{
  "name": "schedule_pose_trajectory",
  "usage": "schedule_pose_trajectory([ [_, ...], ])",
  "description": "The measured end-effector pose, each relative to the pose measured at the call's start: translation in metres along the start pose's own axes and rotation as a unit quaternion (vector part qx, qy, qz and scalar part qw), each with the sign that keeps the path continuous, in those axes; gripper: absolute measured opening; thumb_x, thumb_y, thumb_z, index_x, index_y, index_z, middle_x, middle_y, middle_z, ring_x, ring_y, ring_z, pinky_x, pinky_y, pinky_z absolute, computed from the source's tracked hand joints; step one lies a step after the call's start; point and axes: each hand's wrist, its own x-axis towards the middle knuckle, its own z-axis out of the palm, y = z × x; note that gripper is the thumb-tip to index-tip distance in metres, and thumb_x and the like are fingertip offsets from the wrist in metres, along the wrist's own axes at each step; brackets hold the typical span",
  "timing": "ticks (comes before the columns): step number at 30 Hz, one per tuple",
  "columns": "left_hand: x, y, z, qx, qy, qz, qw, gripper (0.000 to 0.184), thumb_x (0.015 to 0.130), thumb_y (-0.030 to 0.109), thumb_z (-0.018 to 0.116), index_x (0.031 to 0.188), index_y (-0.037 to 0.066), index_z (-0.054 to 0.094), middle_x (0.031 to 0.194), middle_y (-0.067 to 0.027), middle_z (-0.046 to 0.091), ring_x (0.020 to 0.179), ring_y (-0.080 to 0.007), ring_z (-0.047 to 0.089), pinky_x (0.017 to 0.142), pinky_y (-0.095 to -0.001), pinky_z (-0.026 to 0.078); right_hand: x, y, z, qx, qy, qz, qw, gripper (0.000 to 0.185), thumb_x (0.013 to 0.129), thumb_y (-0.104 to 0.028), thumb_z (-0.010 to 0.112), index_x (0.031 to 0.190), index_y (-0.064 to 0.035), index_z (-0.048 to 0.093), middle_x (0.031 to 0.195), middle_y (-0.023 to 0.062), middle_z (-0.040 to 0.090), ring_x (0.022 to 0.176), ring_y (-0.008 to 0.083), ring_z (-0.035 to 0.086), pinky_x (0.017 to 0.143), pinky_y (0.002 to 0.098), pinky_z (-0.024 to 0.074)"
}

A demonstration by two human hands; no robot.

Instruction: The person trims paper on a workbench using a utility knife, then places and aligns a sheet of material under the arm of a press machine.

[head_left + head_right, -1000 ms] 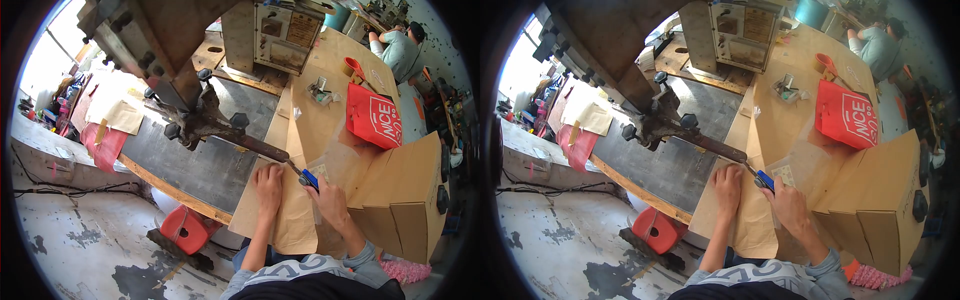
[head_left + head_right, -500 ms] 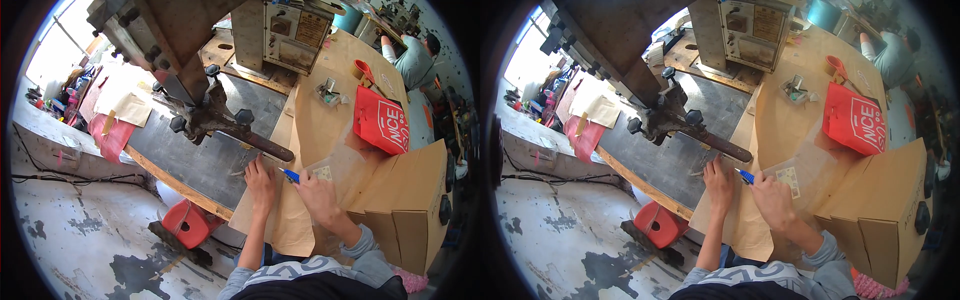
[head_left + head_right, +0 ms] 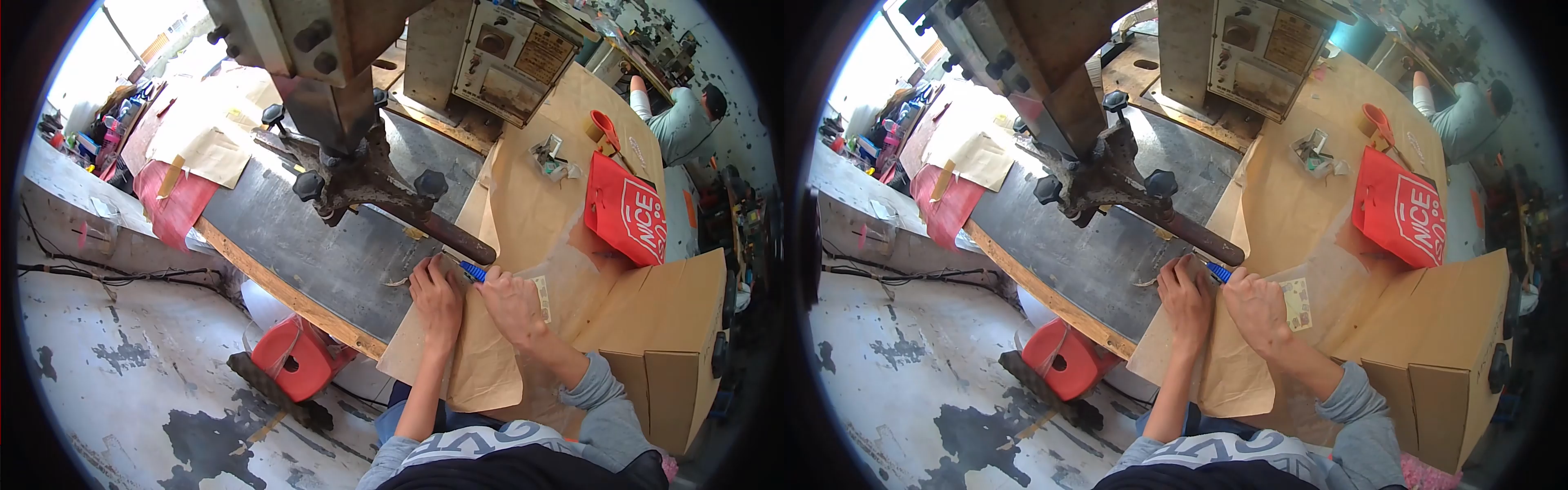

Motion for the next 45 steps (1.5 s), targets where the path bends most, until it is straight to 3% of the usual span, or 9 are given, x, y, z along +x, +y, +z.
schedule_pose_trajectory([
  [11,0.000,-0.003,0.002,0.022,-0.004,0.005,1.000,0.037,0.079,0.007,0.059,0.116,0.004,0.053,0.110,-0.0137,0.050,0.101,-0.0304,0.049,0.085,-0.0405,0.040,0.002,-0.007,0.004,-0.067,0.006,0.003,0.998,0.011,0.083,-0.012,0.055,0.075,-0.0086,0.047,0.059,0.0062,0.056,0.050,0.0174,0.063,0.042,0.0272,0.0493],
  [23,0.001,0.000,-0.005,0.069,-0.019,0.019,0.997,0.033,0.084,0.011,0.056,0.117,0.006,0.054,0.109,-0.0077,0.051,0.101,-0.0235,0.050,0.084,-0.0360,0.038,0.004,0.001,0.004,-0.084,-0.030,-0.012,0.996,0.009,0.083,-0.009,0.055,0.078,-0.0069,0.048,0.061,0.0074,0.058,0.052,0.0169,0.064,0.043,0.0261,0.0503],
  [36,0.004,-0.006,-0.008,0.041,-0.021,0.039,0.998,0.036,0.081,0.010,0.058,0.117,0.010,0.057,0.107,-0.0087,0.051,0.101,-0.0239,0.050,0.086,-0.0393,0.036,-0.010,0.013,-0.001,-0.120,-0.062,-0.014,0.991,0.005,0.082,-0.010,0.055,0.079,-0.0089,0.051,0.061,0.0065,0.060,0.055,0.0163,0.065,0.044,0.0257,0.0509],
  [41,0.005,-0.009,-0.007,0.043,-0.028,0.051,0.997,0.034,0.081,0.009,0.057,0.115,0.007,0.057,0.106,-0.0115,0.050,0.100,-0.0252,0.050,0.085,-0.0393,0.037,-0.014,0.016,-0.003,-0.097,-0.070,-0.021,0.993,0.006,0.084,-0.011,0.055,0.080,-0.0086,0.051,0.061,0.0070,0.060,0.055,0.0163,0.065,0.045,0.0254,0.0505],
  [45,0.010,-0.008,-0.003,0.063,-0.028,0.067,0.995,0.029,0.080,0.007,0.056,0.109,0.002,0.057,0.103,-0.0146,0.050,0.096,-0.0285,0.050,0.082,-0.0403,0.039,-0.019,0.024,0.002,-0.011,-0.083,0.009,0.996,0.014,0.087,-0.019,0.056,0.082,-0.0070,0.051,0.062,0.0106,0.061,0.056,0.0223,0.065,0.045,0.0315,0.0500],
])
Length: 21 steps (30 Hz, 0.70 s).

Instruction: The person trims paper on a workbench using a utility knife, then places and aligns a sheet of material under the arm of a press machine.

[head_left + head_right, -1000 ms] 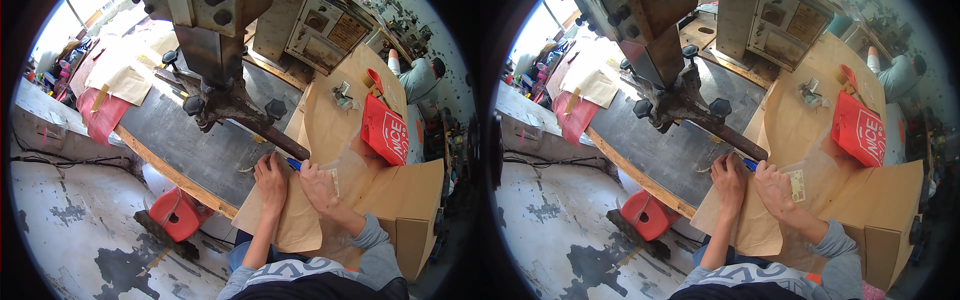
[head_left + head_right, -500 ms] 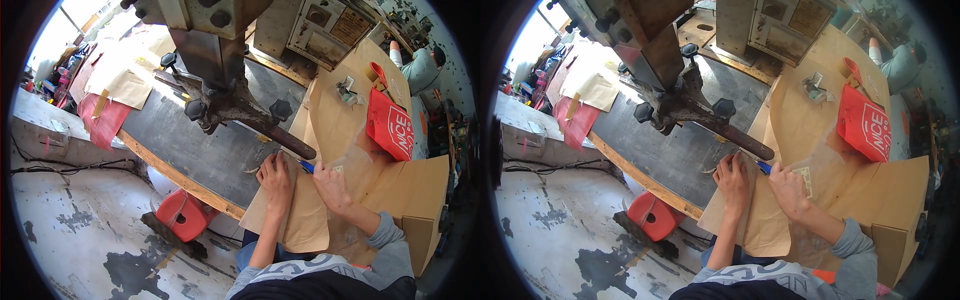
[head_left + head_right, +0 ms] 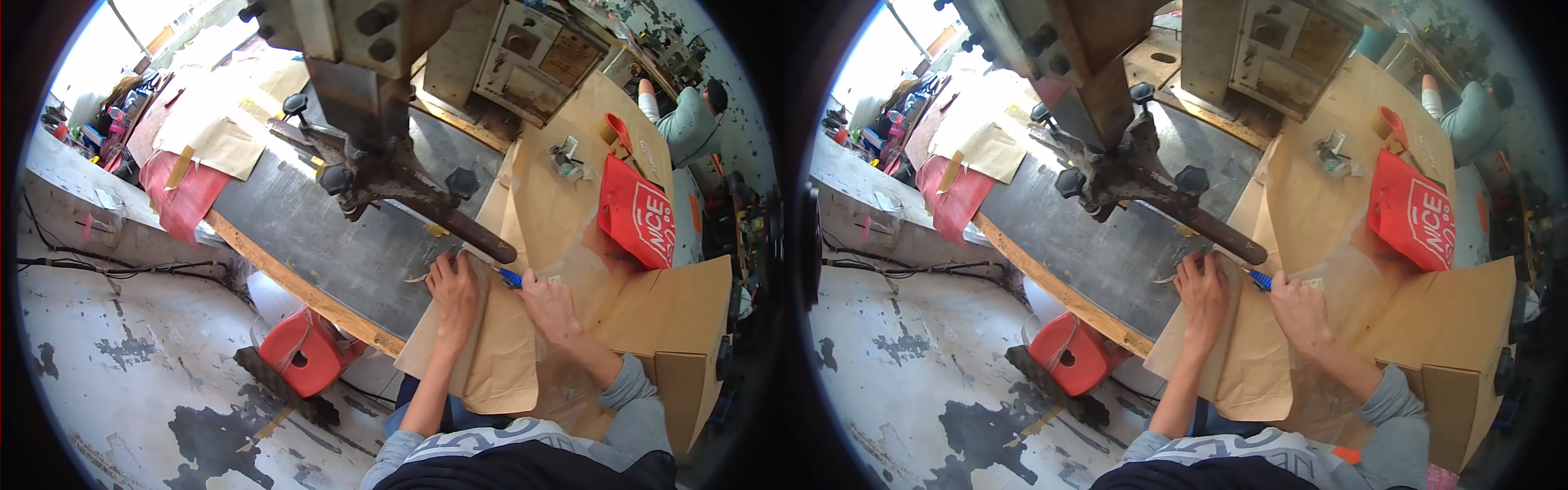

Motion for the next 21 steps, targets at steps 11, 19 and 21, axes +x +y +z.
schedule_pose_trajectory([
  [11,0.012,0.000,0.007,-0.003,0.017,0.020,1.000,0.033,0.077,0.010,0.059,0.106,-0.003,0.053,0.102,-0.0174,0.048,0.093,-0.0319,0.048,0.080,-0.0424,0.041,-0.026,0.011,-0.039,0.242,-0.022,0.080,0.967,0.030,0.087,-0.031,0.060,0.085,-0.0032,0.050,0.064,0.0163,0.062,0.060,0.0344,0.063,0.052,0.0434,0.0486],
  [19,0.017,0.007,-0.004,-0.001,-0.038,-0.031,0.999,0.036,0.073,0.015,0.065,0.102,0.000,0.052,0.103,-0.0163,0.048,0.096,-0.0320,0.047,0.082,-0.0424,0.039,-0.014,-0.004,-0.041,0.208,-0.030,0.058,0.976,0.030,0.088,-0.033,0.058,0.084,-0.0042,0.050,0.065,0.0149,0.062,0.061,0.0331,0.065,0.052,0.0433,0.0494],
  [21,0.021,0.003,-0.001,-0.007,-0.034,-0.025,0.999,0.033,0.072,0.014,0.066,0.098,0.000,0.052,0.100,-0.0172,0.050,0.093,-0.0339,0.051,0.079,-0.0431,0.042,-0.016,-0.001,-0.040,0.217,-0.036,0.069,0.973,0.030,0.088,-0.033,0.058,0.085,-0.0040,0.051,0.066,0.0156,0.063,0.061,0.0331,0.065,0.052,0.0433,0.0496],
])
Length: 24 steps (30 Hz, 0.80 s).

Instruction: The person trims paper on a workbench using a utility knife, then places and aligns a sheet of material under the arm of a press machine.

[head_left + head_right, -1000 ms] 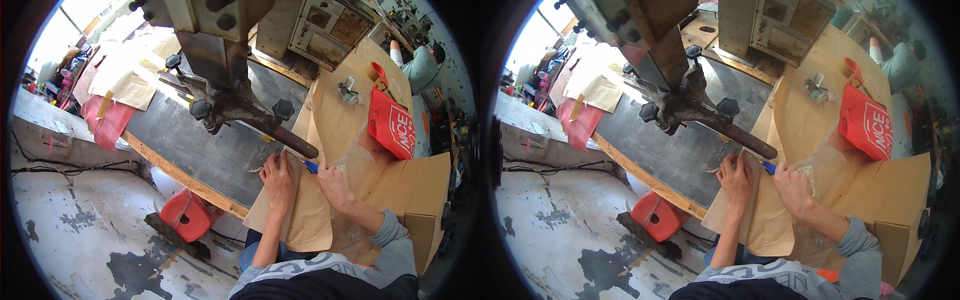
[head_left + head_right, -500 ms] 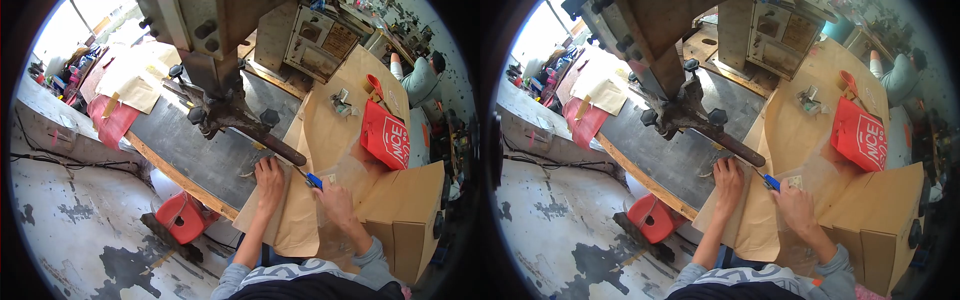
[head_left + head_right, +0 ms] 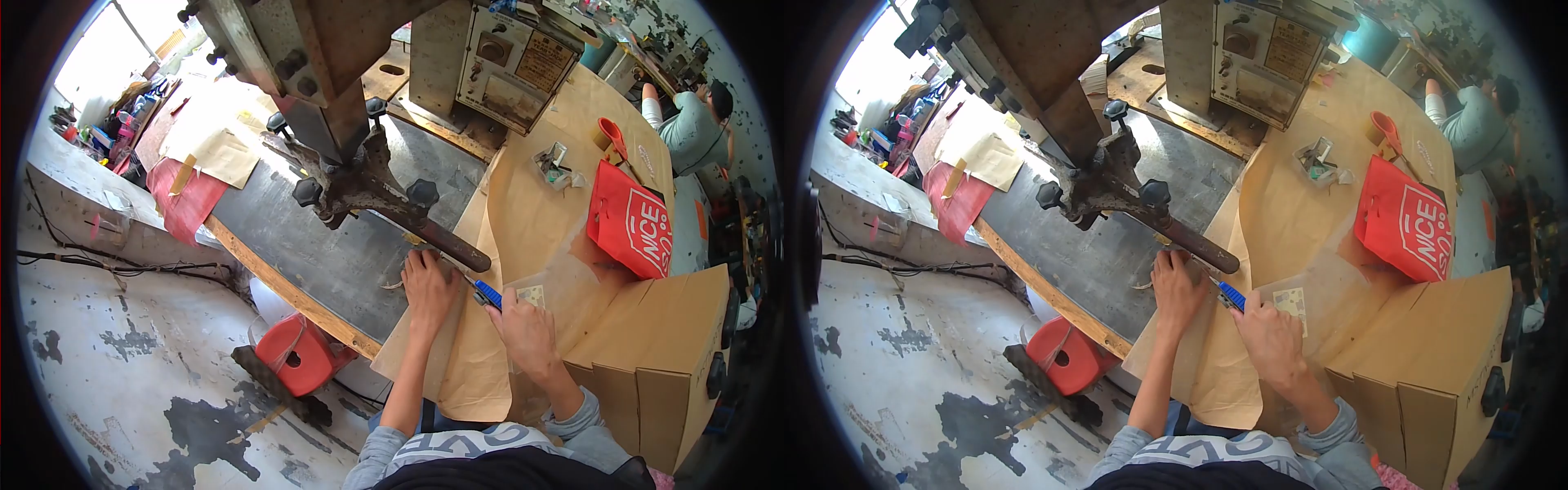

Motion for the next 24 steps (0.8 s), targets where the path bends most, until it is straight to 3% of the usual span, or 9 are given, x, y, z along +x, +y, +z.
schedule_pose_trajectory([
  [4,0.010,0.000,0.001,-0.147,-0.048,-0.064,0.986,0.034,0.072,0.010,0.066,0.097,-0.003,0.046,0.094,-0.0216,0.056,0.085,-0.0403,0.057,0.071,-0.0461,0.045,0.000,0.006,-0.005,0.025,0.008,0.015,1.000,0.030,0.088,-0.033,0.057,0.085,-0.0032,0.051,0.068,0.0166,0.063,0.062,0.0338,0.064,0.054,0.0431,0.0496],
  [7,0.013,-0.002,0.000,-0.219,-0.038,-0.079,0.972,0.040,0.072,0.007,0.066,0.103,-0.004,0.042,0.093,-0.0231,0.063,0.087,-0.0408,0.062,0.073,-0.0442,0.047,-0.003,0.008,-0.010,0.042,0.020,0.033,0.998,0.031,0.089,-0.033,0.057,0.085,-0.0027,0.051,0.069,0.0171,0.063,0.063,0.0353,0.063,0.055,0.0436,0.0487],
  [10,0.013,0.003,-0.002,-0.223,-0.040,-0.101,0.969,0.041,0.073,0.004,0.064,0.104,-0.004,0.039,0.097,-0.0245,0.062,0.091,-0.0407,0.062,0.076,-0.0433,0.048,-0.006,0.009,-0.014,0.067,0.037,0.041,0.996,0.031,0.089,-0.032,0.057,0.084,-0.0024,0.051,0.070,0.0178,0.062,0.064,0.0368,0.063,0.055,0.0448,0.0475],
  [13,0.011,0.008,0.002,-0.206,-0.021,-0.117,0.971,0.039,0.073,0.006,0.065,0.103,-0.001,0.041,0.094,-0.0187,0.063,0.093,-0.0361,0.060,0.078,-0.0461,0.044,-0.009,0.012,-0.017,0.077,0.045,0.050,0.995,0.031,0.088,-0.032,0.058,0.084,-0.0022,0.050,0.070,0.0183,0.062,0.064,0.0375,0.062,0.055,0.0453,0.0470],
  [16,0.006,0.014,0.002,-0.037,-0.004,-0.116,0.993,0.037,0.072,0.010,0.065,0.101,0.001,0.043,0.093,-0.0137,0.060,0.090,-0.0319,0.054,0.077,-0.0464,0.036,-0.011,0.019,-0.017,0.084,0.054,0.058,0.993,0.031,0.088,-0.032,0.059,0.084,-0.0023,0.050,0.071,0.0183,0.062,0.064,0.0376,0.062,0.055,0.0453,0.0468],
  [19,0.007,0.010,0.009,-0.072,0.008,-0.121,0.990,0.035,0.070,0.013,0.065,0.097,0.003,0.046,0.089,-0.0076,0.058,0.091,-0.0247,0.049,0.081,-0.0411,0.029,-0.011,0.024,-0.015,0.091,0.064,0.061,0.992,0.031,0.088,-0.032,0.059,0.084,-0.0025,0.050,0.070,0.0181,0.062,0.064,0.0376,0.061,0.054,0.0455,0.0466],
  [24,0.011,0.014,0.013,-0.095,0.041,-0.142,0.984,0.030,0.067,0.011,0.062,0.093,0.006,0.048,0.085,-0.0059,0.056,0.089,-0.0238,0.051,0.081,-0.0381,0.029,-0.012,0.025,-0.009,0.103,0.079,0.046,0.990,0.031,0.087,-0.031,0.060,0.082,-0.0026,0.049,0.070,0.0178,0.061,0.063,0.0374,0.061,0.053,0.0456,0.0465],
])
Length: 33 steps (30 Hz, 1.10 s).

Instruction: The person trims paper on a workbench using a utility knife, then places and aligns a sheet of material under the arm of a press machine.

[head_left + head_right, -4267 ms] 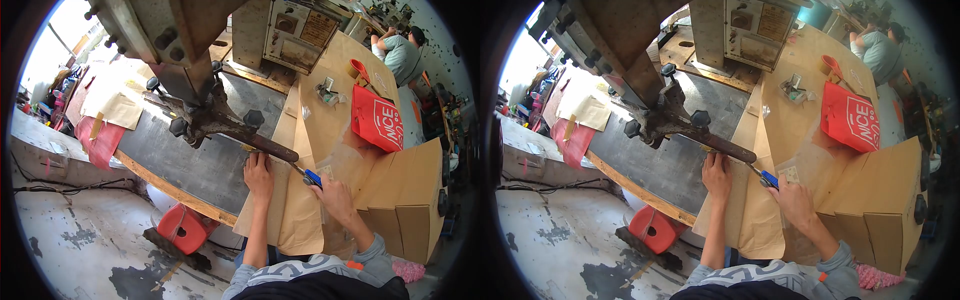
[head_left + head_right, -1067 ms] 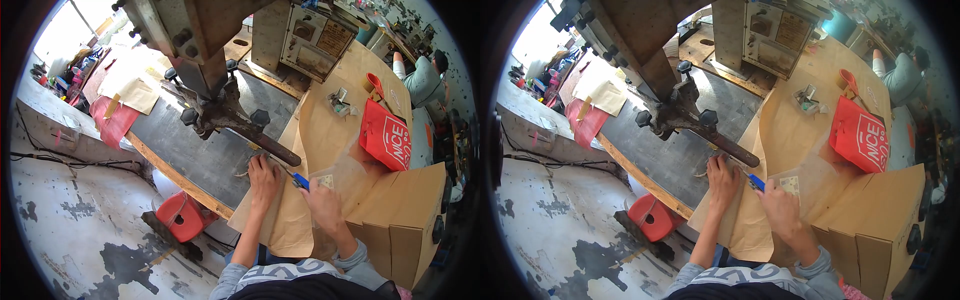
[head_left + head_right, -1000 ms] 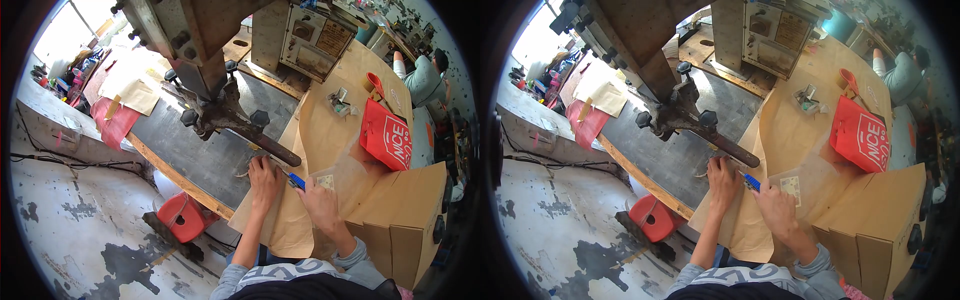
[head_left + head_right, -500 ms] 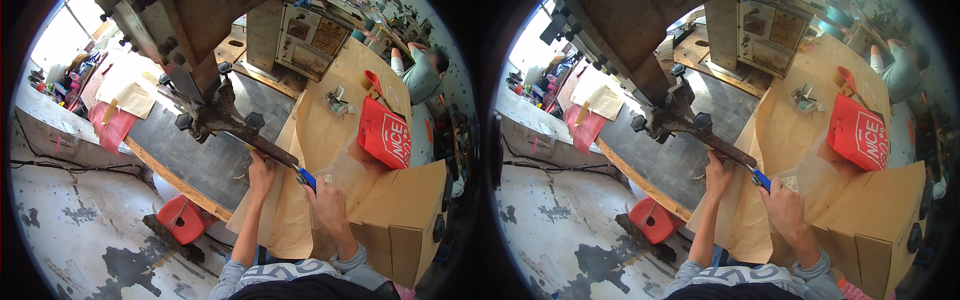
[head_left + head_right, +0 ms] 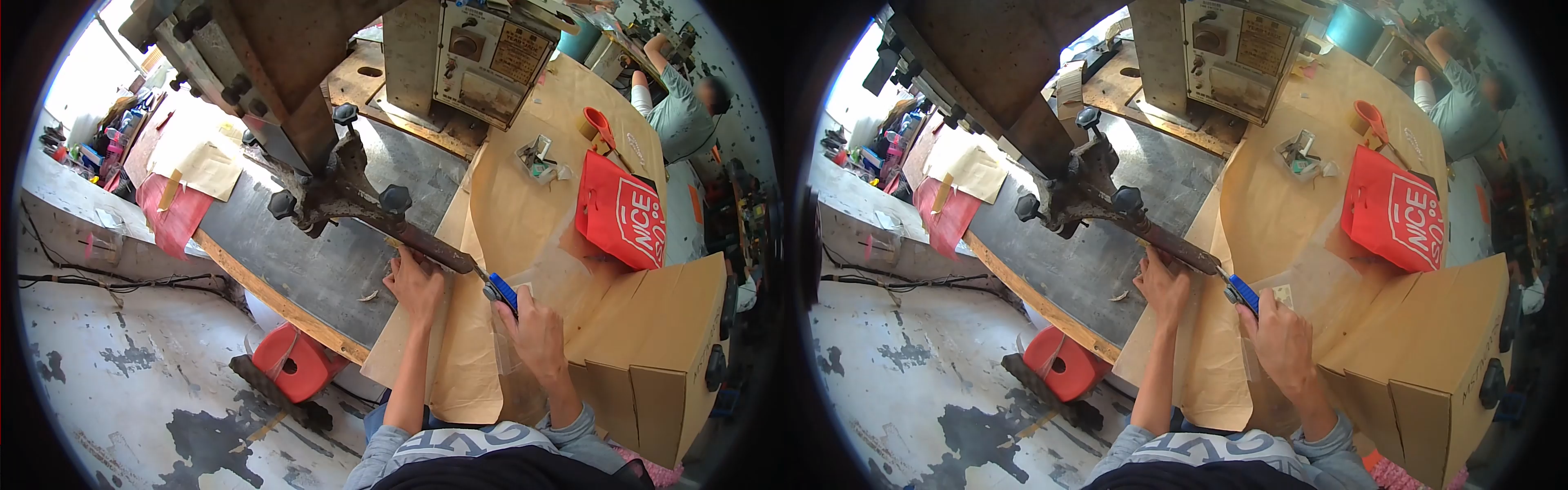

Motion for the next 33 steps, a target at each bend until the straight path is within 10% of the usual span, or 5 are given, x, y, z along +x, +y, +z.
schedule_pose_trajectory([
  [33,-0.029,-0.013,0.007,-0.032,0.028,0.192,0.980,0.013,0.073,-0.004,0.053,0.079,0.006,0.049,0.075,-0.0092,0.053,0.078,-0.0290,0.052,0.068,-0.0396,0.036,0.003,0.002,-0.003,0.118,0.089,-0.033,0.988,0.031,0.087,-0.029,0.061,0.083,-0.0016,0.048,0.063,0.0194,0.058,0.058,0.0383,0.059,0.048,0.0425,0.0430],
])
